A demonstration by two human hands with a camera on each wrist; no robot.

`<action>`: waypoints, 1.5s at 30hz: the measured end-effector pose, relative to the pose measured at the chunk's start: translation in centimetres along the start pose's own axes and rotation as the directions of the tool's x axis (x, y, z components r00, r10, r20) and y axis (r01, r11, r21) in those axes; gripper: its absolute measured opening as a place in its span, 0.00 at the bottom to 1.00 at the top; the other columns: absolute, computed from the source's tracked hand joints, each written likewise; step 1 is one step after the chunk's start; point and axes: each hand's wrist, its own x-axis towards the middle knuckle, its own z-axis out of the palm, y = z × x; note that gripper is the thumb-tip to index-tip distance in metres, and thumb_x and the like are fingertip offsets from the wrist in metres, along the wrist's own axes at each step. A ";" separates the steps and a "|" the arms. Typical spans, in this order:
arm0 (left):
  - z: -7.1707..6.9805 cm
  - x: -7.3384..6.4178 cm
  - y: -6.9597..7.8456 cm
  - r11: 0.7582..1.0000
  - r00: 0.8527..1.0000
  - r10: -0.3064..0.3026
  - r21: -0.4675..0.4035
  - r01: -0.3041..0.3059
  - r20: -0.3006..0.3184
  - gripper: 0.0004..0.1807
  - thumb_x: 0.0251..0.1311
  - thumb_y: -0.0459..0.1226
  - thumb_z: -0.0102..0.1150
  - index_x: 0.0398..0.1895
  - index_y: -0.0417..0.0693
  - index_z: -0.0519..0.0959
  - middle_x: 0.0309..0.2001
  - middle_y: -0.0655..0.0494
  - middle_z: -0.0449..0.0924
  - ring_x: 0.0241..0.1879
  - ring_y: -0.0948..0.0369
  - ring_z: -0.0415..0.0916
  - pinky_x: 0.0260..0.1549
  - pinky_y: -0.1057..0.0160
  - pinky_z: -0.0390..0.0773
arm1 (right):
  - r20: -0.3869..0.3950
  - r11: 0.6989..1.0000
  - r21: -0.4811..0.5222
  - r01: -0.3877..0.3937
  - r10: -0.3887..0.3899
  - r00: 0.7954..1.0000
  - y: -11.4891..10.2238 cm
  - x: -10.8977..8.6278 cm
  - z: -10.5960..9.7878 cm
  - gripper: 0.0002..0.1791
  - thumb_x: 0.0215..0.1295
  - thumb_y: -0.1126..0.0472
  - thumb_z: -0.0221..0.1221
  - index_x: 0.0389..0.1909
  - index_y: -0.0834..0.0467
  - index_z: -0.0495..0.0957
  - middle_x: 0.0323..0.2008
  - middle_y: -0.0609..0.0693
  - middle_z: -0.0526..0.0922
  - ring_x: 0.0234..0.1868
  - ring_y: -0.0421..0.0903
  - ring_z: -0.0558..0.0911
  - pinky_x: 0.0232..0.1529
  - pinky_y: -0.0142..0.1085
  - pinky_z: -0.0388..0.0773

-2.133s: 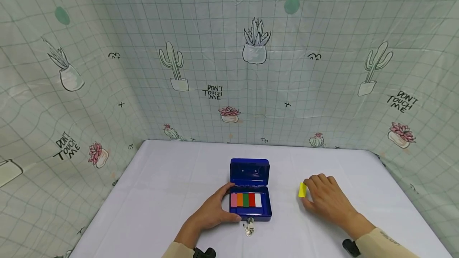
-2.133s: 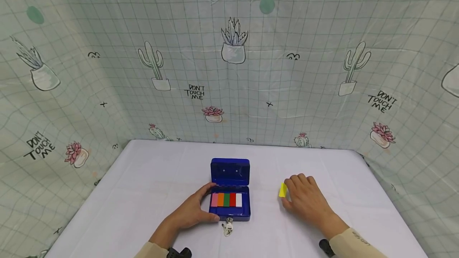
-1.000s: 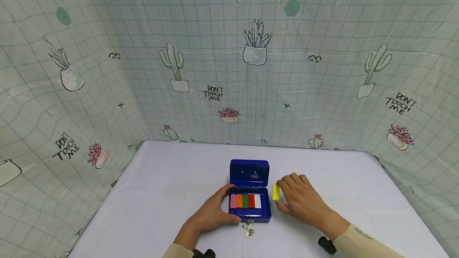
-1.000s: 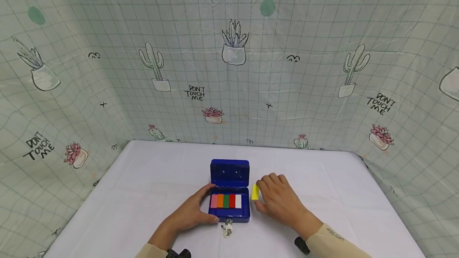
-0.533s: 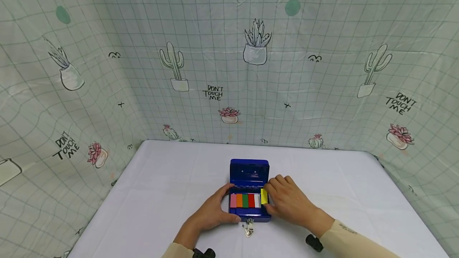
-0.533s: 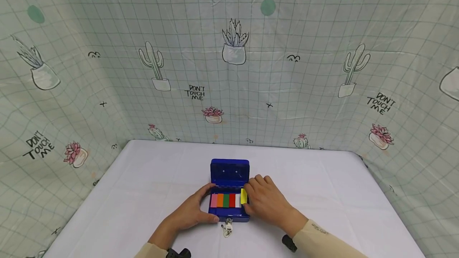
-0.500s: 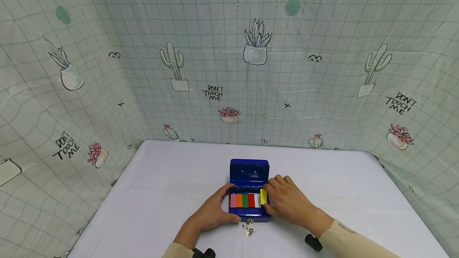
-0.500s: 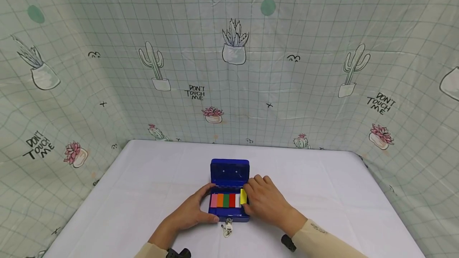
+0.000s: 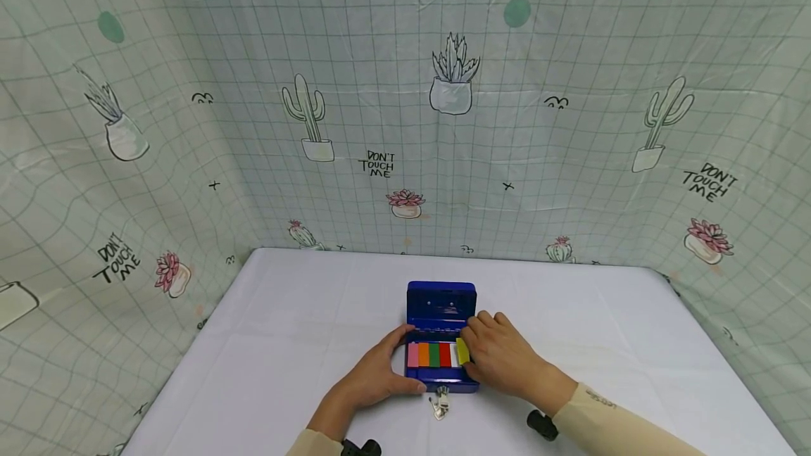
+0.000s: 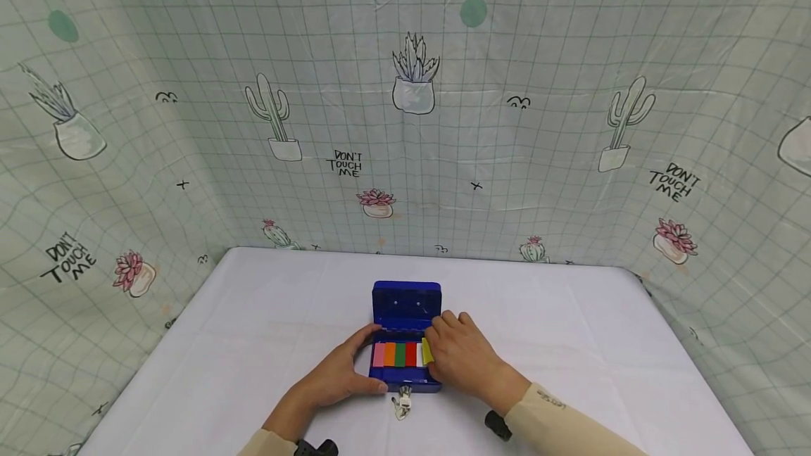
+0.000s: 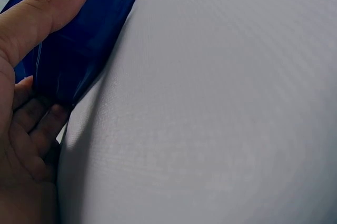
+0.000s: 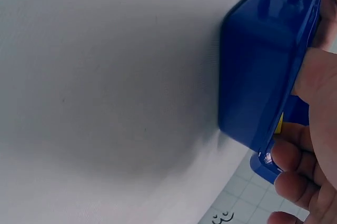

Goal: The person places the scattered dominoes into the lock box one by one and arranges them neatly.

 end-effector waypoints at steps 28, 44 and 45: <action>0.0 0.0 0.0 0.999 1.000 0.010 -0.034 -0.010 -0.002 0.58 0.46 0.51 0.86 0.81 0.63 0.63 0.80 0.49 0.64 0.77 0.42 0.62 0.73 0.26 0.58 | 0.115 0.992 -0.036 -0.121 0.124 0.986 -1.1 0.9 -0.3 0.21 0.54 0.48 0.75 0.41 0.59 0.87 0.33 0.50 0.79 0.38 0.48 0.70 0.38 0.40 0.67; 0.1 0.1 0.0 1.000 1.000 0.005 -0.007 -0.006 -0.010 0.58 0.45 0.52 0.86 0.81 0.61 0.63 0.81 0.49 0.64 0.78 0.41 0.61 0.74 0.27 0.58 | 0.120 0.983 0.048 -0.176 0.169 0.978 -1.5 0.8 -0.4 0.17 0.53 0.53 0.77 0.37 0.61 0.88 0.32 0.50 0.80 0.35 0.47 0.70 0.33 0.38 0.65; 0.1 0.1 0.0 1.000 1.000 0.004 -0.010 -0.004 -0.011 0.58 0.45 0.53 0.86 0.81 0.62 0.63 0.81 0.49 0.63 0.78 0.41 0.61 0.74 0.27 0.58 | 0.117 0.982 0.054 -0.180 0.173 0.978 -1.5 0.7 -0.3 0.17 0.53 0.53 0.77 0.37 0.61 0.88 0.32 0.50 0.80 0.35 0.47 0.70 0.32 0.38 0.64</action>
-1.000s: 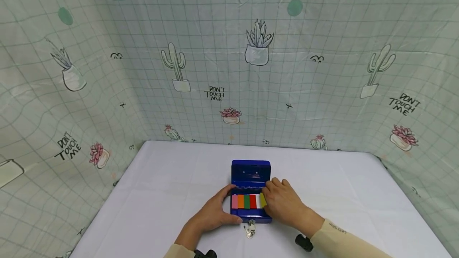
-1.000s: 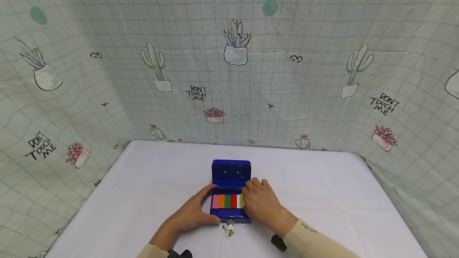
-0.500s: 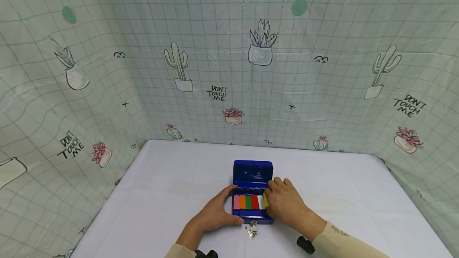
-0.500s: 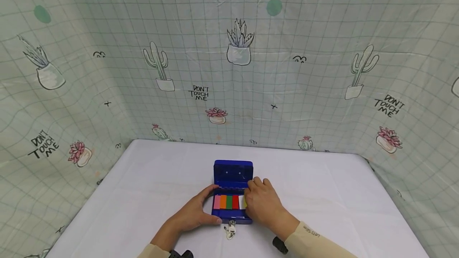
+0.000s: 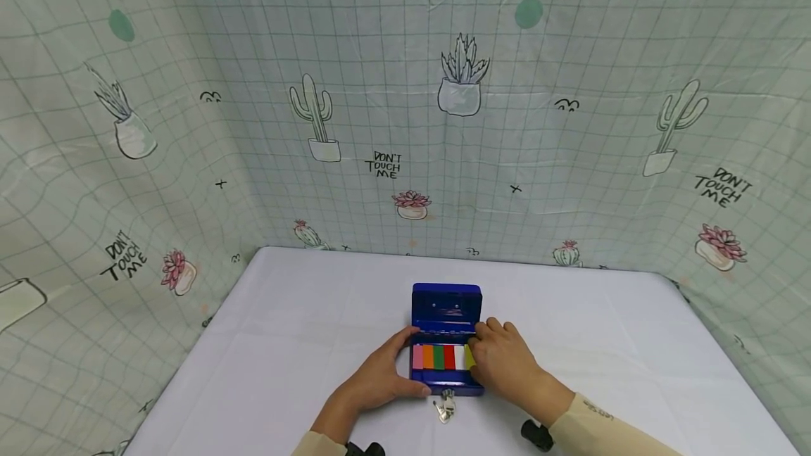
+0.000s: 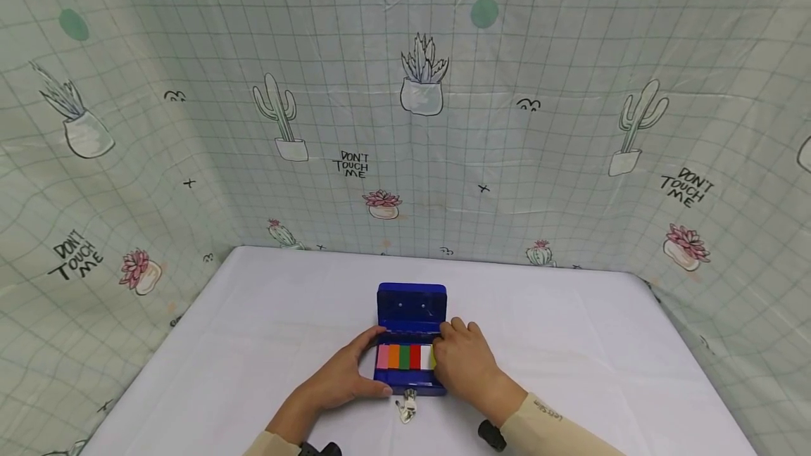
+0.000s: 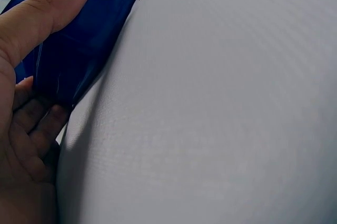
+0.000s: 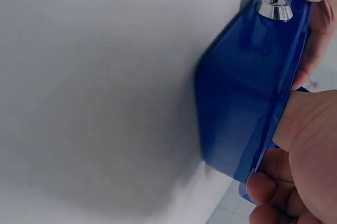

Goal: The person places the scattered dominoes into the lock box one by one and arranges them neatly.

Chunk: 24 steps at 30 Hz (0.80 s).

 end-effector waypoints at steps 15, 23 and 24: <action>0.1 0.0 -0.2 1.000 1.000 0.004 0.012 -0.004 -0.003 0.58 0.45 0.53 0.85 0.81 0.62 0.63 0.81 0.48 0.63 0.78 0.41 0.61 0.73 0.26 0.59 | 0.034 0.999 -0.004 -0.043 0.044 0.998 -0.1 0.1 0.1 0.20 0.54 0.50 0.77 0.40 0.60 0.88 0.33 0.51 0.81 0.36 0.47 0.71 0.34 0.38 0.67; 0.1 0.0 -0.2 1.000 1.000 0.016 0.011 -0.016 0.002 0.58 0.45 0.52 0.85 0.81 0.62 0.63 0.81 0.48 0.63 0.77 0.41 0.62 0.73 0.27 0.59 | 0.047 0.999 -0.011 -0.048 0.048 0.998 0.0 0.1 0.3 0.25 0.54 0.46 0.78 0.46 0.58 0.87 0.36 0.52 0.83 0.38 0.48 0.73 0.37 0.39 0.70; 0.1 0.0 -0.2 1.000 1.000 0.016 0.011 -0.016 0.002 0.58 0.45 0.52 0.85 0.81 0.62 0.63 0.81 0.48 0.63 0.77 0.41 0.62 0.73 0.27 0.59 | 0.044 0.999 -0.010 -0.048 0.048 0.998 0.0 0.1 0.3 0.25 0.54 0.46 0.78 0.46 0.58 0.87 0.37 0.52 0.83 0.38 0.48 0.73 0.37 0.39 0.71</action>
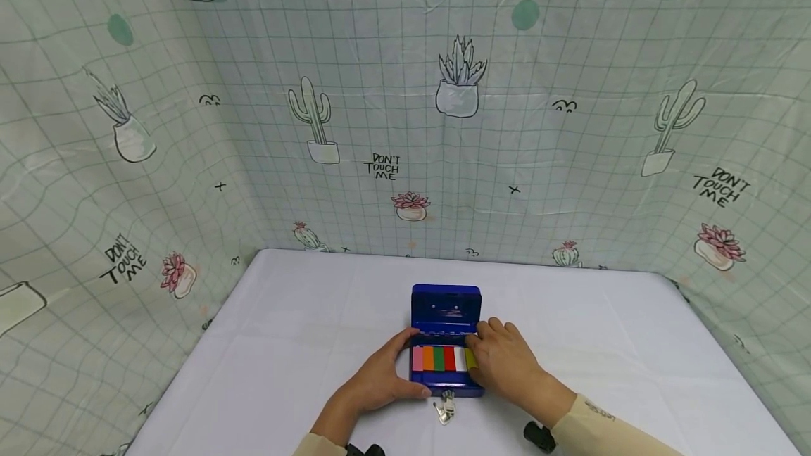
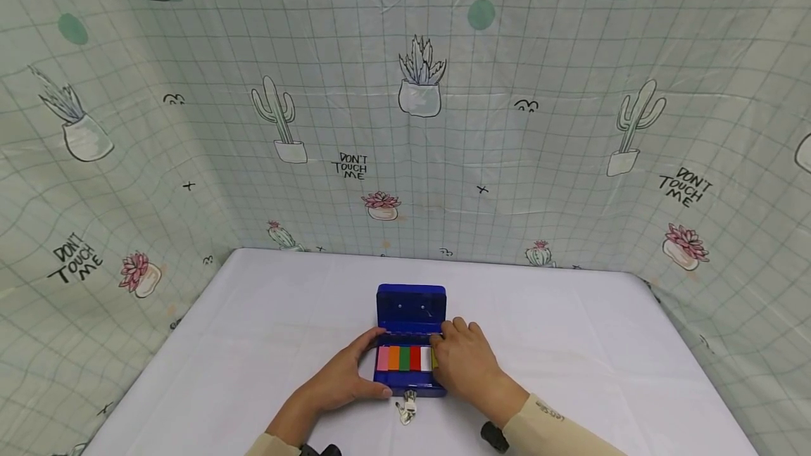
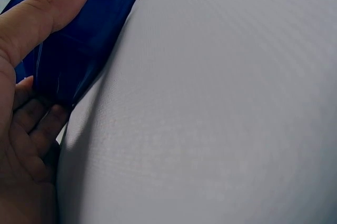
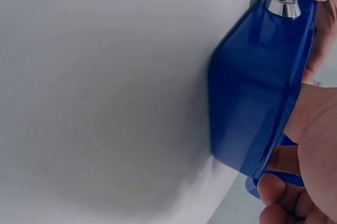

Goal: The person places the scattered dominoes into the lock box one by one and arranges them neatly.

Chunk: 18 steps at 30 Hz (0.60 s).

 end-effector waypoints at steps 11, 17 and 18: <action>-0.3 -0.1 0.3 1.000 1.000 -0.023 0.007 0.023 0.005 0.58 0.46 0.53 0.85 0.81 0.63 0.62 0.81 0.48 0.62 0.78 0.40 0.60 0.73 0.27 0.59 | -0.097 1.000 -0.012 0.008 -0.009 0.995 0.5 -0.4 0.6 0.29 0.54 0.38 0.76 0.44 0.57 0.82 0.33 0.50 0.78 0.36 0.48 0.70 0.35 0.39 0.66; -0.7 0.1 0.1 0.999 0.999 -0.034 0.016 0.034 0.012 0.59 0.46 0.53 0.85 0.82 0.62 0.61 0.82 0.49 0.61 0.78 0.41 0.60 0.74 0.27 0.58 | -0.179 1.000 -0.005 0.017 -0.018 0.984 0.9 -0.5 1.2 0.32 0.57 0.34 0.73 0.44 0.58 0.79 0.31 0.49 0.74 0.35 0.49 0.69 0.35 0.38 0.63; -0.8 0.1 0.1 0.999 0.999 -0.033 0.018 0.032 0.015 0.59 0.46 0.53 0.85 0.82 0.62 0.61 0.81 0.49 0.62 0.78 0.41 0.60 0.74 0.27 0.57 | -0.183 1.000 0.003 0.013 -0.013 0.983 1.0 -0.5 1.3 0.33 0.57 0.33 0.73 0.44 0.58 0.79 0.32 0.49 0.74 0.36 0.49 0.69 0.36 0.38 0.63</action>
